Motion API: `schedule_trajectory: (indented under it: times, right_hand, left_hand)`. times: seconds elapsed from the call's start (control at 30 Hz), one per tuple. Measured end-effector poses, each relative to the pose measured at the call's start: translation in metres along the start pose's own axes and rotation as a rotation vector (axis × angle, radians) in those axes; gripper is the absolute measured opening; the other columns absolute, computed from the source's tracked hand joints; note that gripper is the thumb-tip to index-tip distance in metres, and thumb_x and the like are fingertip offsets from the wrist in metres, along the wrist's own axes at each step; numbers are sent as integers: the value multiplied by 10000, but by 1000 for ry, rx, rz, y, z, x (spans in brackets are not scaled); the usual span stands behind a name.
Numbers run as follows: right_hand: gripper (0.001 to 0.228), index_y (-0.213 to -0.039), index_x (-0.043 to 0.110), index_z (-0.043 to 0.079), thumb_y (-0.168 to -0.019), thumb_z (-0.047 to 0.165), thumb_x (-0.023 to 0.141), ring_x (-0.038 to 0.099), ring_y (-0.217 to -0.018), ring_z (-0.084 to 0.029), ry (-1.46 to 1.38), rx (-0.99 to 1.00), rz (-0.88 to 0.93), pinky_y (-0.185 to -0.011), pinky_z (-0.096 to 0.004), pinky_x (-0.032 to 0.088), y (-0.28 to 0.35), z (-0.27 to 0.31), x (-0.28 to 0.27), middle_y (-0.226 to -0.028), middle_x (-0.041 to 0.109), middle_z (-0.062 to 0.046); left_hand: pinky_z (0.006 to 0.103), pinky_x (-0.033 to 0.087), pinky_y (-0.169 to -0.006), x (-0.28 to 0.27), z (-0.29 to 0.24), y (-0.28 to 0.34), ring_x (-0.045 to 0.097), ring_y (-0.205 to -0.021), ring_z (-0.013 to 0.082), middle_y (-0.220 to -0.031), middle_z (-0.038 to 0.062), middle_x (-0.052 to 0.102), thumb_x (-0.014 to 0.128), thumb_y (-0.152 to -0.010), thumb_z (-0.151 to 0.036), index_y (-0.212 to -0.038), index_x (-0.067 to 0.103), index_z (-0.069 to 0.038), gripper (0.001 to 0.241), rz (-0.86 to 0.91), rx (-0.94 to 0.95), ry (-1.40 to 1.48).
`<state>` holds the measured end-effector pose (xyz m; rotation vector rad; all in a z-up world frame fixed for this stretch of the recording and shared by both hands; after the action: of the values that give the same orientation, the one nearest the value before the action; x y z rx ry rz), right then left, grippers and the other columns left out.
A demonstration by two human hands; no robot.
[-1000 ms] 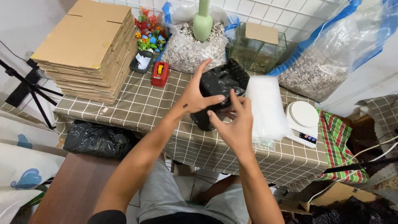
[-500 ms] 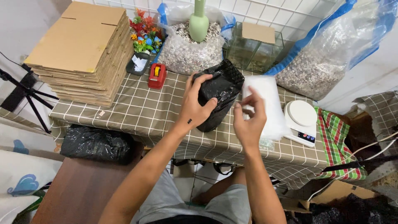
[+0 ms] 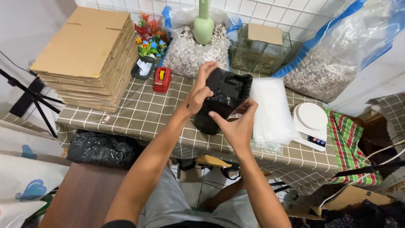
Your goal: Wrapping a small box with bubble wrap and placing it into a shipping bag
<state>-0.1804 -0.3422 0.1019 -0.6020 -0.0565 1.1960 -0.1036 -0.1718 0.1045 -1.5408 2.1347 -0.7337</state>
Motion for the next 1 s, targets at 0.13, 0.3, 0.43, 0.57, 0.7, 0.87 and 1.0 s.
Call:
schedule_trajectory:
  times: [0.13, 0.3, 0.43, 0.57, 0.7, 0.87, 1.0]
  right_hand:
    - [1211, -1562, 286, 43, -692, 503, 992, 215, -1540, -505, 31, -581, 48, -1257, -615, 210, -28, 41, -22, -1644, 175, -300]
    - [788, -1381, 651, 228, -760, 683, 820, 267, -1532, -381, 445, -893, 367, -1237, -580, 115, -62, 65, -4, -1597, 453, -100]
    - [446, -1197, 747, 247, -870, 550, 767, 565, -1364, -277, 446, -1105, 404, -1189, -578, 242, -74, 41, 10, -1340, 714, 16]
    - [421, -1172, 772, 198, -860, 475, 825, 638, -1287, -279, 359, -1151, 341, -1181, -572, 301, -70, 37, 12, -1254, 755, -9]
    - [421, -1186, 767, 213, -853, 460, 838, 696, -1171, -243, 300, -1124, 347, -1176, -545, 330, -71, 37, 15, -1194, 760, -7]
    - [340, -1128, 784, 228, -867, 441, 826, 703, -1154, -249, 263, -1118, 376, -1156, -547, 343, -74, 30, 13, -1190, 751, -18]
    - [305, -1094, 795, 181, -877, 390, 839, 723, -1104, -289, 191, -1153, 348, -1111, -518, 383, -71, 36, 11, -1141, 759, -65]
  left_hand:
    - [691, 113, -1218, -10, -11, 12, 152, -1517, 552, -1556, 339, 288, 482, -895, -251, -1540, 249, -55, 713, -17, -43, -50]
    - [693, 127, -1223, -9, -17, 11, 152, -1524, 536, -1575, 331, 263, 485, -953, -293, -1571, 199, -78, 714, -1, -46, -34]
    - [703, 145, -1221, -16, -20, 11, 134, -1532, 529, -1620, 355, 223, 499, -941, -256, -1646, 70, -121, 836, 13, -77, 1]
    - [710, 139, -1225, -15, -23, 12, 74, -1538, 556, -1652, 353, 138, 482, -928, -205, -1653, 74, -101, 839, 18, -62, -24]
    - [662, 126, -1253, -17, -22, 12, 78, -1558, 498, -1690, 308, 89, 461, -903, -164, -1670, 96, -121, 851, 27, -89, 21]
    - [669, 93, -1252, -23, -17, 10, 66, -1553, 528, -1702, 308, 50, 430, -836, -244, -1660, 123, -59, 899, -5, -25, 139]
    - [628, 352, -1078, -64, -17, 19, 396, -1375, 538, -1465, 354, 403, 454, -897, -249, -1599, 270, -50, 753, -280, -78, -79]
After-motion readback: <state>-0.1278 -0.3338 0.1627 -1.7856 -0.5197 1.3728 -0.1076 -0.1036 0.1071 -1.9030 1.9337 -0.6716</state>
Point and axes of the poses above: each hand's wrist, its own y-axis away from the middle knuckle, its own x-axis out of the palm, z = x × y, the point moved 2 cm from there along -y, towards the middle knuckle
